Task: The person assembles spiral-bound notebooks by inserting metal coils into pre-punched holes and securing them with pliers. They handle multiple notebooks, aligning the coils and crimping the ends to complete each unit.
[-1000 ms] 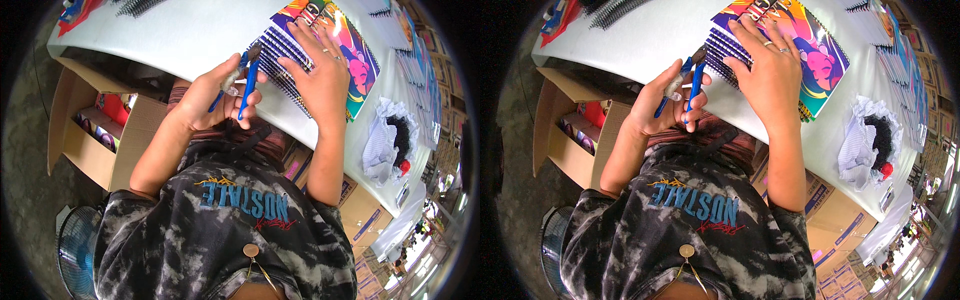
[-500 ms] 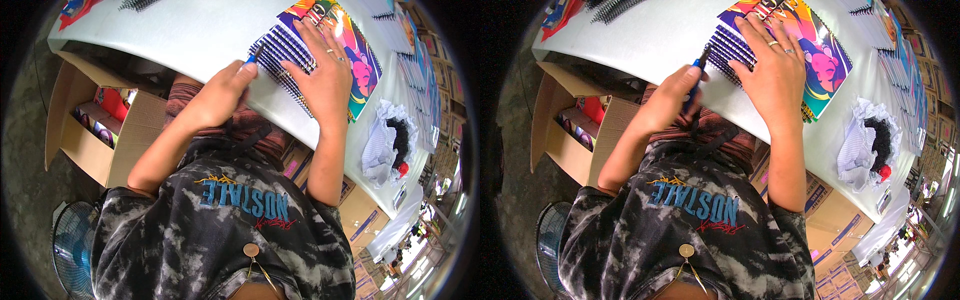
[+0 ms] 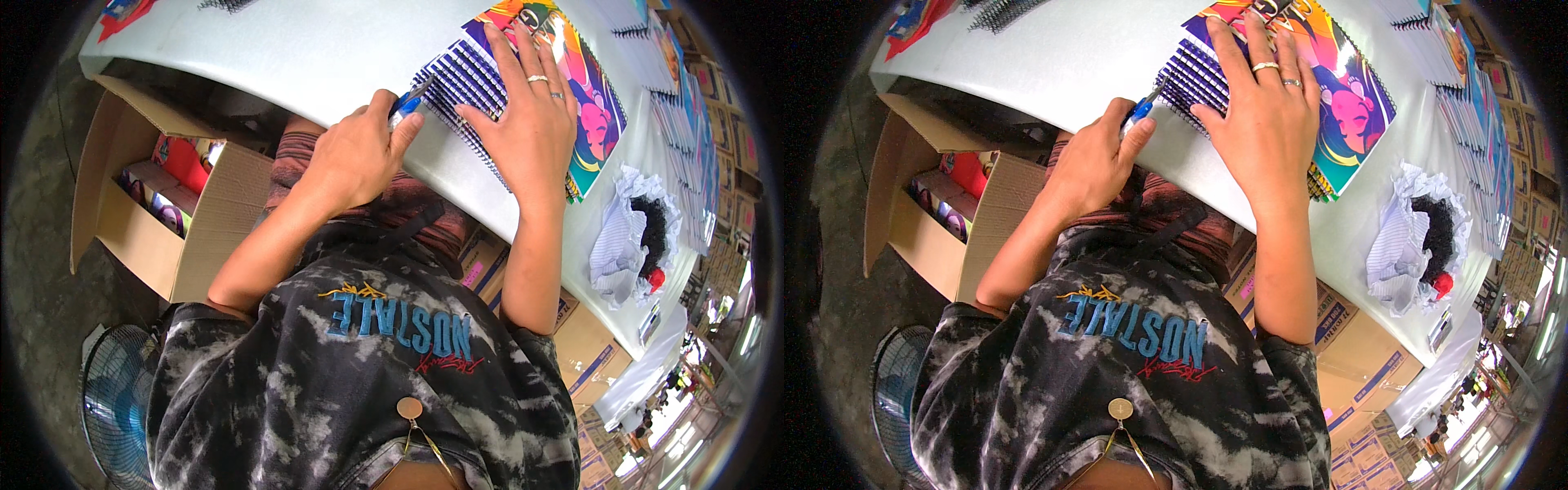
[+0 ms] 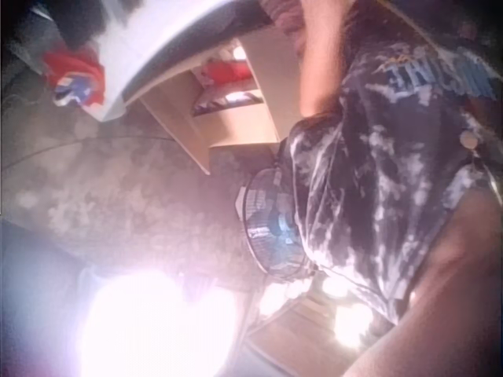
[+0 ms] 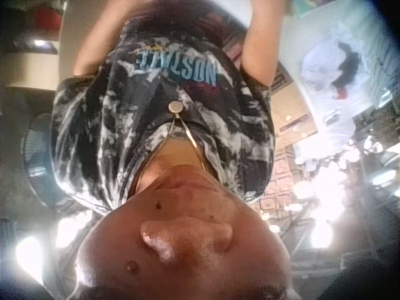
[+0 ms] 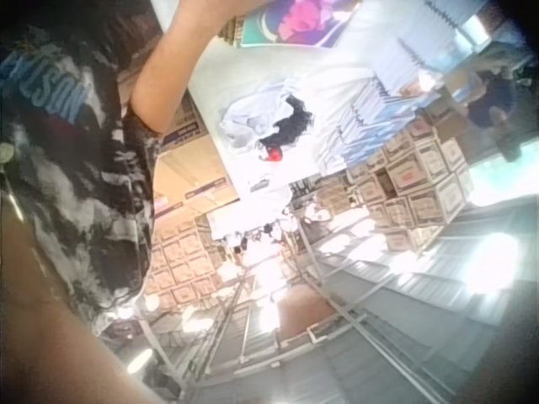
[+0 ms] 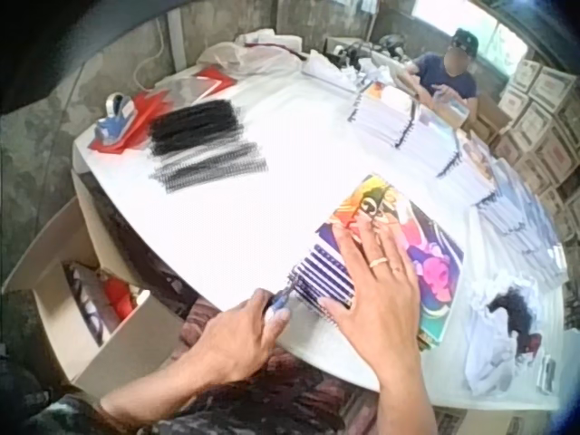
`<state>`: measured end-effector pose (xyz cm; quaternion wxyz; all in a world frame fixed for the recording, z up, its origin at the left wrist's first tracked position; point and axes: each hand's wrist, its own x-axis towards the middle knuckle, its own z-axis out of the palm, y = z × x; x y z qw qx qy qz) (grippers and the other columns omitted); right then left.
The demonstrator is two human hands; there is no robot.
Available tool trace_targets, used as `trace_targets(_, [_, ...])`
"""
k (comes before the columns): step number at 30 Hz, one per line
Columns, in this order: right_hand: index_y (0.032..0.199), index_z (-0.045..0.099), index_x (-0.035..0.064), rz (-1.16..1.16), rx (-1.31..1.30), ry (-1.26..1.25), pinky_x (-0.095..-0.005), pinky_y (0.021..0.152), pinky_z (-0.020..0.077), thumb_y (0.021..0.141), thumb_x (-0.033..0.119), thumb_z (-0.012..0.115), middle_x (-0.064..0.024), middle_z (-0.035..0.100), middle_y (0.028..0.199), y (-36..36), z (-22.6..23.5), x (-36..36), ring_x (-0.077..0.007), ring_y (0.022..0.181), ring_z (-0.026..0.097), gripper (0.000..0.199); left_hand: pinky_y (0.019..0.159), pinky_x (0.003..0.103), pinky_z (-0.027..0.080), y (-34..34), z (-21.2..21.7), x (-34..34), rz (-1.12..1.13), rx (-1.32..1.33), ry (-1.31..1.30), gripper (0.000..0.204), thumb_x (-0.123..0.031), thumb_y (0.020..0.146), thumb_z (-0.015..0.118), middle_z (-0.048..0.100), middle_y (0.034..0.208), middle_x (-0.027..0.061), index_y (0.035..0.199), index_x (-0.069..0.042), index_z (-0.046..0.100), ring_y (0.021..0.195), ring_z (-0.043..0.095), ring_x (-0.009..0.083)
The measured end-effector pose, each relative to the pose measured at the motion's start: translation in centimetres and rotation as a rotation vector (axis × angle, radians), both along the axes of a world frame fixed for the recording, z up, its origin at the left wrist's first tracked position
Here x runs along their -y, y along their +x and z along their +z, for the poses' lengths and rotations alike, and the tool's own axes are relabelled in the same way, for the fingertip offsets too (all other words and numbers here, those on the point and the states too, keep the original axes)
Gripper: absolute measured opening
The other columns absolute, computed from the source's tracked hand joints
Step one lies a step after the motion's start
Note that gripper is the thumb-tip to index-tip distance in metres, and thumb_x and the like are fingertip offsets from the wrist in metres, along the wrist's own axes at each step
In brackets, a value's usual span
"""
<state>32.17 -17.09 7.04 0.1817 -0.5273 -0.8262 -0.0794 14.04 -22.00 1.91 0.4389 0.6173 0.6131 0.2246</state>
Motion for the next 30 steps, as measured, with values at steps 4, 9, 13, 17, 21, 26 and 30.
trace_targets(4, [0.132, 0.044, 0.0235, 0.011, 0.004, 0.011, -0.0409, 0.101, 0.0333, 0.057, 0.025, 0.080, -0.0074, 0.044, 0.136, -0.1, 0.3, 0.1, -0.0276, 0.125, 0.041, 0.084, 0.065, 0.031, 0.053, -0.5, 0.9, -0.2, 0.047, 0.913, -0.570, 0.055, -0.048, 0.095, 0.029, 0.054, 0.076, 0.0073, 0.112, 0.000, 0.049, 0.070, 0.059, 0.0191])
trace_targets(9, [0.133, 0.043, 0.0231, 0.042, -0.005, 0.016, -0.0415, 0.101, 0.0339, 0.055, 0.025, 0.081, -0.0079, 0.044, 0.136, -0.5, 0.7, 0.3, -0.0281, 0.125, 0.040, 0.087, 0.063, 0.030, 0.053, -1.6, -0.3, -0.9, 0.020, 1.307, -0.783, 0.054, -0.048, 0.095, 0.029, 0.055, 0.075, 0.0081, 0.112, 0.000, 0.050, 0.069, 0.060, 0.0182])
trace_targets(13, [0.132, 0.043, 0.0212, 0.032, 0.015, 0.021, -0.0419, 0.101, 0.0318, 0.054, 0.027, 0.082, -0.0081, 0.044, 0.135, -0.7, 0.6, 0.2, -0.0286, 0.124, 0.041, 0.088, 0.054, 0.022, 0.041, -0.5, 0.5, -0.5, -0.018, -0.168, -0.063, 0.047, -0.046, 0.095, 0.035, 0.048, 0.066, 0.0029, 0.106, -0.003, 0.050, 0.059, 0.053, 0.0122])
trace_targets(17, [0.133, 0.040, 0.0195, -0.060, 0.082, 0.042, -0.0435, 0.099, 0.0307, 0.053, 0.028, 0.083, -0.0106, 0.044, 0.134, -1.9, 0.1, 0.7, -0.0283, 0.125, 0.039, 0.091, 0.057, 0.029, 0.048, -1.0, 0.6, -0.8, 0.037, 0.573, -0.528, 0.052, -0.050, 0.094, 0.034, 0.058, 0.077, 0.0076, 0.109, -0.003, 0.050, 0.069, 0.060, 0.0194])
trace_targets(21, [0.127, 0.043, 0.0060, -0.068, 0.204, 0.103, -0.0397, 0.093, 0.0341, 0.059, 0.023, 0.080, -0.0164, 0.047, 0.127, -2.1, 1.1, 0.8, -0.0286, 0.119, 0.043, 0.080, 0.053, 0.032, 0.048, -1.3, 0.7, -0.9, 0.144, 1.175, -0.839, 0.051, -0.050, 0.093, 0.034, 0.056, 0.079, 0.0075, 0.109, -0.004, 0.051, 0.069, 0.058, 0.0204])
trace_targets(26, [0.135, 0.033, 0.0040, -0.090, 0.136, -0.092, -0.0448, 0.102, 0.0230, 0.055, 0.020, 0.081, -0.0212, 0.032, 0.138, -2.1, 1.3, 1.0, -0.0363, 0.129, 0.029, 0.094, 0.061, 0.030, 0.044, -1.1, 0.8, -1.2, -0.037, -0.024, -0.209, 0.051, -0.046, 0.096, 0.032, 0.054, 0.074, 0.0083, 0.103, 0.000, 0.052, 0.065, 0.054, 0.0167])
trace_targets(30, [0.132, 0.037, 0.0065, -0.125, 0.098, 0.031, -0.0441, 0.097, 0.0273, 0.055, 0.027, 0.082, -0.0148, 0.040, 0.134, -3.1, -0.2, 0.9, -0.0300, 0.126, 0.035, 0.091, 0.056, 0.026, 0.042, -1.0, 1.1, -1.3, -0.032, -0.029, -0.200, 0.049, -0.045, 0.096, 0.033, 0.048, 0.064, 0.0034, 0.099, -0.001, 0.053, 0.059, 0.049, 0.0106])
